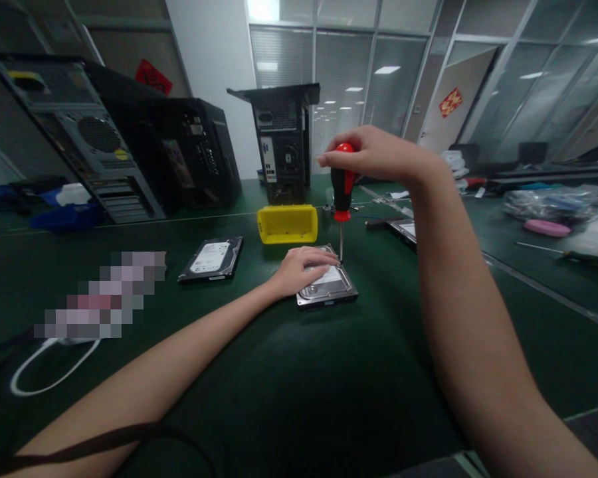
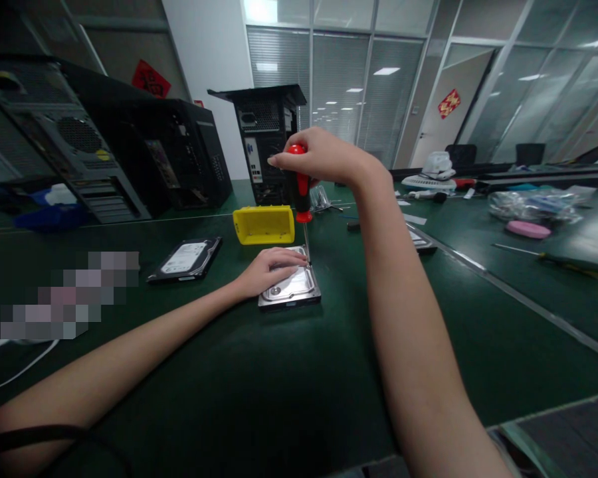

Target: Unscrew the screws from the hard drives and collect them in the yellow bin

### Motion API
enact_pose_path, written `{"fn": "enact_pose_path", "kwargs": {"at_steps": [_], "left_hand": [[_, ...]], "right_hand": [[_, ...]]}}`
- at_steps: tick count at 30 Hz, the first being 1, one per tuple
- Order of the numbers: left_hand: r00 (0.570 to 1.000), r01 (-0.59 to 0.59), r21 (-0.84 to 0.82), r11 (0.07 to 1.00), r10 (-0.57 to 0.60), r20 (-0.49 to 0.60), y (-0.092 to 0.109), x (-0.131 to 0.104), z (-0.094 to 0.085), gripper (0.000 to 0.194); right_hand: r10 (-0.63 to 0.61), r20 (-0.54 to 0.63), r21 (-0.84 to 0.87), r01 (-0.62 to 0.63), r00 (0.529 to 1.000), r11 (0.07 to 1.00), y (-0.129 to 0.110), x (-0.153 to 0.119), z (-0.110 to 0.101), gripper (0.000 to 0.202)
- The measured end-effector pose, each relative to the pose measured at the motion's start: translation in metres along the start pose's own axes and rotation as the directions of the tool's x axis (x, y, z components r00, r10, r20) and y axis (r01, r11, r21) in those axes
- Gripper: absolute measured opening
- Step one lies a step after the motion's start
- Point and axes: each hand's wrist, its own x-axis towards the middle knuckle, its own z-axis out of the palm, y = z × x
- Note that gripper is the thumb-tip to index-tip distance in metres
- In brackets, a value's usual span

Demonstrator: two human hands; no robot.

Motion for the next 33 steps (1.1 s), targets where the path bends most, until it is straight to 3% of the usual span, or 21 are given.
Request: {"fn": "enact_pose_path", "kwargs": {"at_steps": [6,8,11,14,19,24,33], "left_hand": [[1.000,-0.002,-0.010,1.000,0.002,-0.023,0.004,-0.002,-0.001,0.023],[0.989,0.024,-0.017,1.000,-0.026,-0.144,0.004,-0.003,0.000,0.021],[0.914,0.105,0.027,0.994,-0.086,-0.396,0.004,-0.003,-0.001,0.020],[0.846,0.255,0.086,0.963,-0.179,-0.502,0.003,-0.003,-0.003,0.019],[0.813,0.427,0.161,0.890,-0.300,-0.499,0.001,-0.002,-0.002,0.027],[0.785,0.528,0.085,0.845,-0.447,-0.428,-0.008,-0.001,0.000,0.030],[0.744,0.586,0.022,0.810,-0.527,-0.411,-0.032,0.000,0.001,0.033]], "right_hand": [[0.073,0.020,-0.066,-0.072,0.997,0.995,0.000,0.002,-0.001,0.040],[0.108,0.015,-0.094,-0.106,0.994,0.990,0.000,0.003,-0.001,0.048],[0.120,0.003,-0.123,-0.119,0.993,0.985,0.001,0.004,-0.002,0.051],[0.127,0.017,-0.109,-0.125,0.992,0.986,0.002,0.004,-0.002,0.049],[0.122,0.051,-0.041,-0.120,0.991,0.992,0.003,0.004,-0.002,0.046],[0.129,0.061,-0.005,-0.129,0.990,0.992,0.002,0.001,-0.003,0.045],[0.170,0.042,-0.054,-0.167,0.985,0.984,0.000,-0.006,-0.011,0.042]]}}
